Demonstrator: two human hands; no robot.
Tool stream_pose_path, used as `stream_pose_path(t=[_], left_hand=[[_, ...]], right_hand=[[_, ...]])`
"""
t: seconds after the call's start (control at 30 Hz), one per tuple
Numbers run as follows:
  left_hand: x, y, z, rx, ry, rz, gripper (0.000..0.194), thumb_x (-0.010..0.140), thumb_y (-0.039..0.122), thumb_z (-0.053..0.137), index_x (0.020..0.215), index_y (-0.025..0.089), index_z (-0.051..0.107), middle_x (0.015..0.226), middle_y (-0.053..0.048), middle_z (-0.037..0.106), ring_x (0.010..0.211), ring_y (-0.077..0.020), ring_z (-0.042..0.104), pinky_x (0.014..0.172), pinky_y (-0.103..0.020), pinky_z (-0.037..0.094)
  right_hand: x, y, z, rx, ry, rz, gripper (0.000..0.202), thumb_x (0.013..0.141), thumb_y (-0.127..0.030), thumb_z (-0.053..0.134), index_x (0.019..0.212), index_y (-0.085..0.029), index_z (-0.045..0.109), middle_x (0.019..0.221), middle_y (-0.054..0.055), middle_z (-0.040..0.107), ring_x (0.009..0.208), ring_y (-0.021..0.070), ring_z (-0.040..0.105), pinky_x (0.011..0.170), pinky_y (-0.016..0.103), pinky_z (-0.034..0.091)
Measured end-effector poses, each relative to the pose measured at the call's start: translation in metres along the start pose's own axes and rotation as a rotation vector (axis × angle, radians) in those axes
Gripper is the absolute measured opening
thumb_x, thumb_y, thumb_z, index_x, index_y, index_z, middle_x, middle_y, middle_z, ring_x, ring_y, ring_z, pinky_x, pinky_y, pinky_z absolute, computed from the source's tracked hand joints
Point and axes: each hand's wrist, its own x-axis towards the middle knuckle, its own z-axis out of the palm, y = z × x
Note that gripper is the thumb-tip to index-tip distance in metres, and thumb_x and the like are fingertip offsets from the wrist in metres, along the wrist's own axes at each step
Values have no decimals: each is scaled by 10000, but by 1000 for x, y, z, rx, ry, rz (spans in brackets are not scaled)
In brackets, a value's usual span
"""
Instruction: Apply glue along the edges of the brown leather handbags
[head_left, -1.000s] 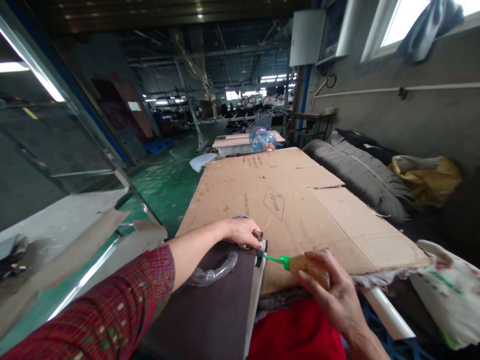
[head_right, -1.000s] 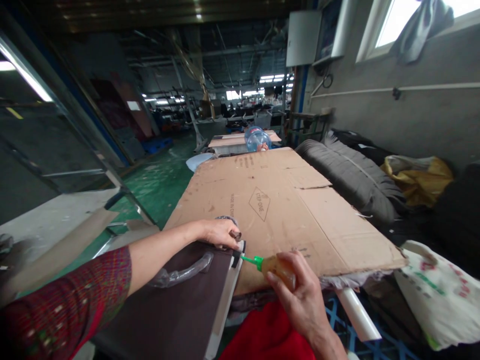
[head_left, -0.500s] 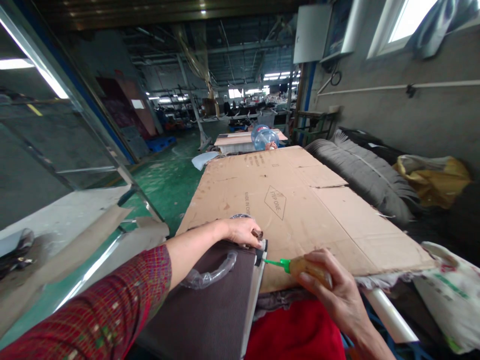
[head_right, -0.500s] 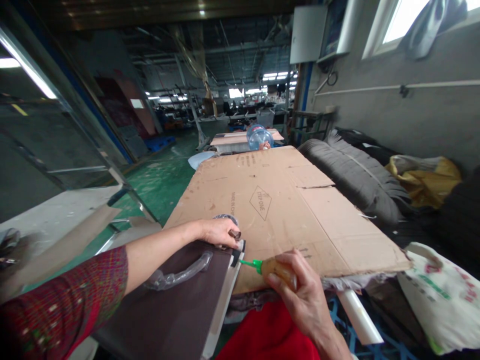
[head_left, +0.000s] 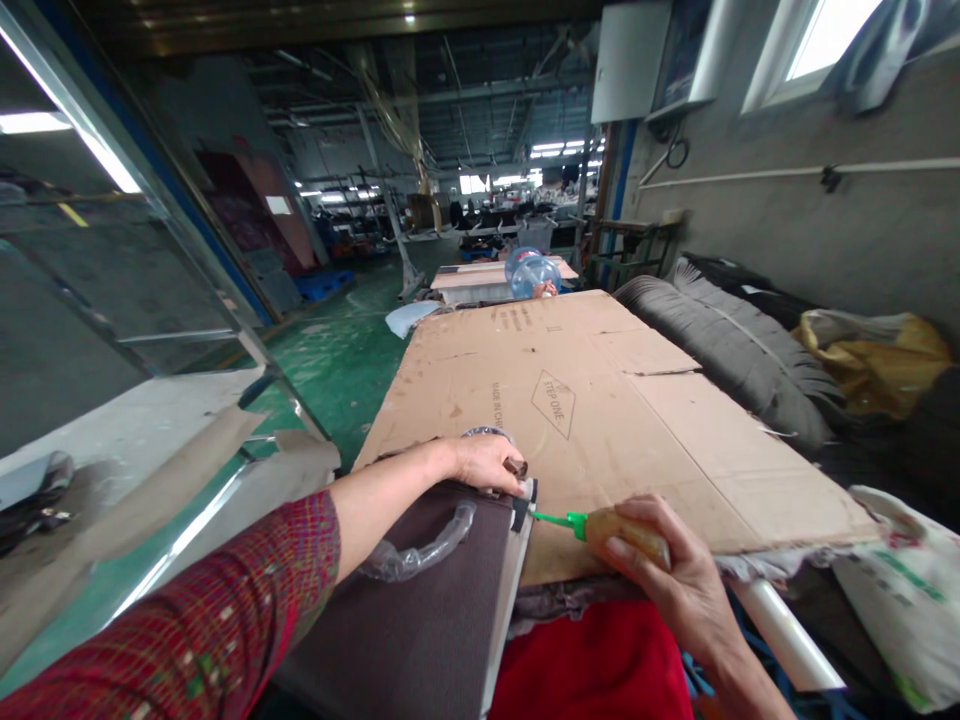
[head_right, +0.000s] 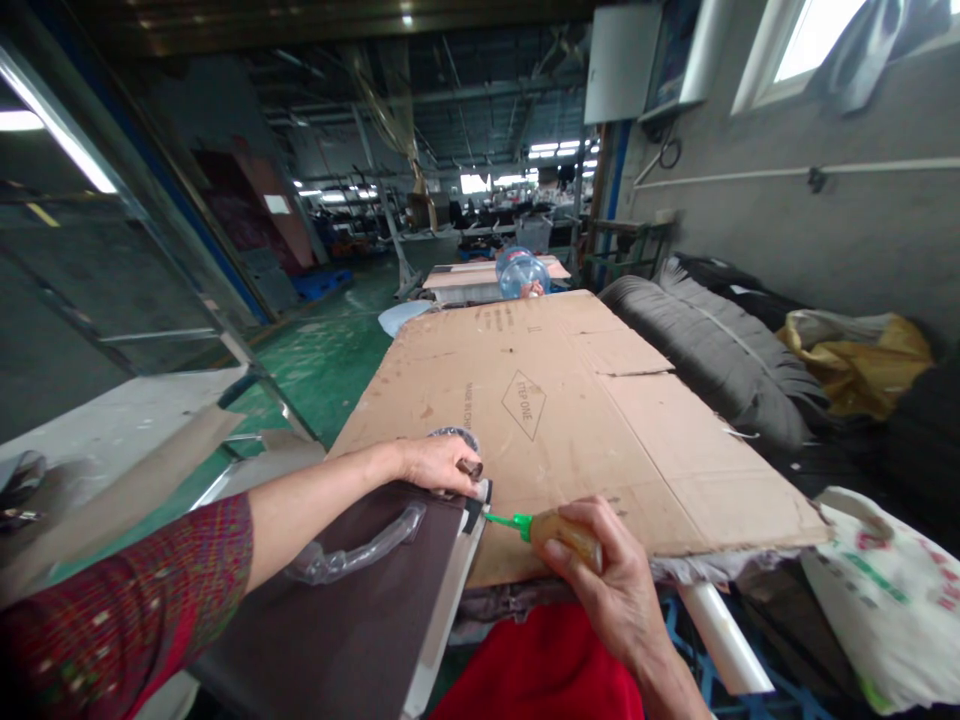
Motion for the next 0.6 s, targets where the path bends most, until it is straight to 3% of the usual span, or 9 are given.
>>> stream_pose_path(t=[0.17,0.33,0.5,0.6], left_hand=[[-1,0,0,4,4,7,222,821,335,714,678,194,621,604,66,615,575,-102,544,550,-230,362],[-2,1,-1,13,12,21,228,821,324,728,668,192,622,596,63,611,570,-106,541,552,-236,360],[-2,1,1,14,18,16,206,827,307,714,679,192,626,587,68,608,558,-102,545,552,-234,363],[-2,1,1,24,23,13,220,827,336,720,683,192,637,586,70,609,563,-101,546,552,-234,358]], right_hand=[[0,1,0,19,29,-13,224,915,-445,752,1034,-265,690,1038,23,636,876,227,619,742,319,478],[-4,-6,-2,18,-60,16,213,925,-447,743,1018,-263,691,995,21,636,861,226,616,734,318,477],[-5,-7,2,8,53,13,260,905,-479,743,1011,-246,699,997,45,649,870,251,620,723,334,494],[-8,-7,4,16,-24,41,263,907,-484,744,1013,-246,704,996,41,655,856,246,626,720,330,501]])
